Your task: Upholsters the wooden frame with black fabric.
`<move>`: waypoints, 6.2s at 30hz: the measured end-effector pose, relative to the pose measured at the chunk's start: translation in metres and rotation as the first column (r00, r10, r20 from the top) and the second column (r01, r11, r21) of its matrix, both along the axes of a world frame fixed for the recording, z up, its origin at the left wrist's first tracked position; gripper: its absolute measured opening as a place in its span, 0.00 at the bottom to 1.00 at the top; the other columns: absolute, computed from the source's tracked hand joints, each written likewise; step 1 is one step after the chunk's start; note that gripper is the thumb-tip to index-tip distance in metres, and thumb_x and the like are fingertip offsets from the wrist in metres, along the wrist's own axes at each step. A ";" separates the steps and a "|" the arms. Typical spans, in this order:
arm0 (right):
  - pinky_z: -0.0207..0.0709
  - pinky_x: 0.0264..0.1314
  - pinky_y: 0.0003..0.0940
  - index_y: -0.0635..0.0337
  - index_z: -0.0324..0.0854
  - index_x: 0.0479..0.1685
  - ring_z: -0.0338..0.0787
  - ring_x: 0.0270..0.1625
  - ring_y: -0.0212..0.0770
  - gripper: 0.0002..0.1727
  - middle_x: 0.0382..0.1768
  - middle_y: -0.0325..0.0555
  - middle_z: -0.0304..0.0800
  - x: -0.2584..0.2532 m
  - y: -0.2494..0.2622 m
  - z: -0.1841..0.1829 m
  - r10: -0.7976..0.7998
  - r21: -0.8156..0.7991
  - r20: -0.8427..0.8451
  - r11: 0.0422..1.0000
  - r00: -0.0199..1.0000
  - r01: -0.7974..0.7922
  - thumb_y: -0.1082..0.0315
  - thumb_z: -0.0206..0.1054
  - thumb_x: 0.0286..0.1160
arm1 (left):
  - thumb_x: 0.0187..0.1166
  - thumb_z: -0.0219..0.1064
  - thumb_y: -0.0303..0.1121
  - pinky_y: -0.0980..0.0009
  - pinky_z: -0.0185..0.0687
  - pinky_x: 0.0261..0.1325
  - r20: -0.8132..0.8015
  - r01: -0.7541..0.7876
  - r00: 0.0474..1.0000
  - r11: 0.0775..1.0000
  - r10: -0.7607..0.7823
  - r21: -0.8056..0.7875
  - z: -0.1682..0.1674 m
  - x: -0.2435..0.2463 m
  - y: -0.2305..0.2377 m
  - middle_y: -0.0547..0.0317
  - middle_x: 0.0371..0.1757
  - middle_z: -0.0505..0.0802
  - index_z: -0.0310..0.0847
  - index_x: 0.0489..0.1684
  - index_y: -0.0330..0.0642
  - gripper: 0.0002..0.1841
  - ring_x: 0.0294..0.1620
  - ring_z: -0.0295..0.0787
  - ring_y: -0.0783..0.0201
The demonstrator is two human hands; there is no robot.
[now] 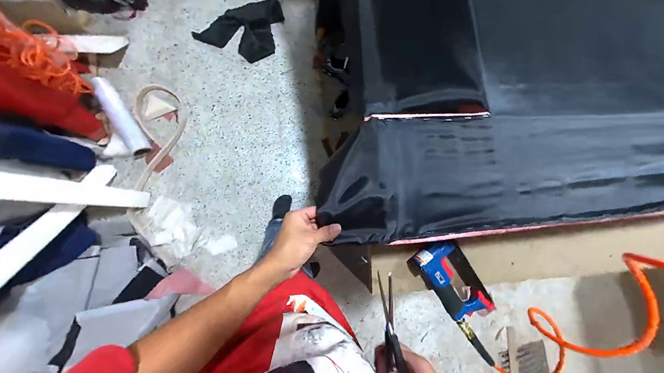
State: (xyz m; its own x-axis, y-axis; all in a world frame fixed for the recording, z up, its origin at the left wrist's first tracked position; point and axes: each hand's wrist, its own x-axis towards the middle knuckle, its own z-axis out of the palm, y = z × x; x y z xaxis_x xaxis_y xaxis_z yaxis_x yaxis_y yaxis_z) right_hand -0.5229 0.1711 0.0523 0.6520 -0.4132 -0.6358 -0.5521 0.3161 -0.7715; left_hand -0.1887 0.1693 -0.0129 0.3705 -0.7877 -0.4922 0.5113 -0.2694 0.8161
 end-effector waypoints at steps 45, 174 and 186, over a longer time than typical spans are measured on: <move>0.67 0.72 0.77 0.81 0.78 0.62 0.74 0.74 0.79 0.26 0.71 0.83 0.72 0.046 -0.185 0.033 -0.910 -0.891 -0.373 0.405 0.178 0.206 0.59 0.58 0.85 | 0.82 0.70 0.49 0.57 0.92 0.64 0.775 0.515 0.479 0.847 -0.412 0.133 0.062 0.177 -0.168 0.60 0.54 0.95 0.88 0.62 0.45 0.20 0.55 0.94 0.66; 0.76 0.66 0.43 0.57 0.92 0.43 0.84 0.58 0.46 0.10 0.45 0.43 0.88 0.299 -0.173 -0.018 -0.647 -0.981 0.104 0.059 0.756 0.185 0.74 0.63 0.80 | 0.80 0.66 0.22 0.42 0.66 0.86 0.963 0.976 -0.089 -0.172 0.253 0.135 0.051 0.148 -0.293 0.52 0.43 0.94 0.90 0.54 0.36 0.11 0.57 0.91 0.51; 0.72 0.74 0.68 0.63 0.83 0.69 0.79 0.75 0.67 0.21 0.69 0.65 0.83 0.125 -0.114 -0.007 -0.940 -0.939 -0.164 0.242 0.300 0.243 0.76 0.60 0.77 | 0.74 0.63 0.17 0.41 0.58 0.91 0.927 0.954 -0.225 -0.126 0.302 0.272 0.005 0.188 -0.268 0.50 0.83 0.80 0.74 0.83 0.40 0.31 0.86 0.72 0.50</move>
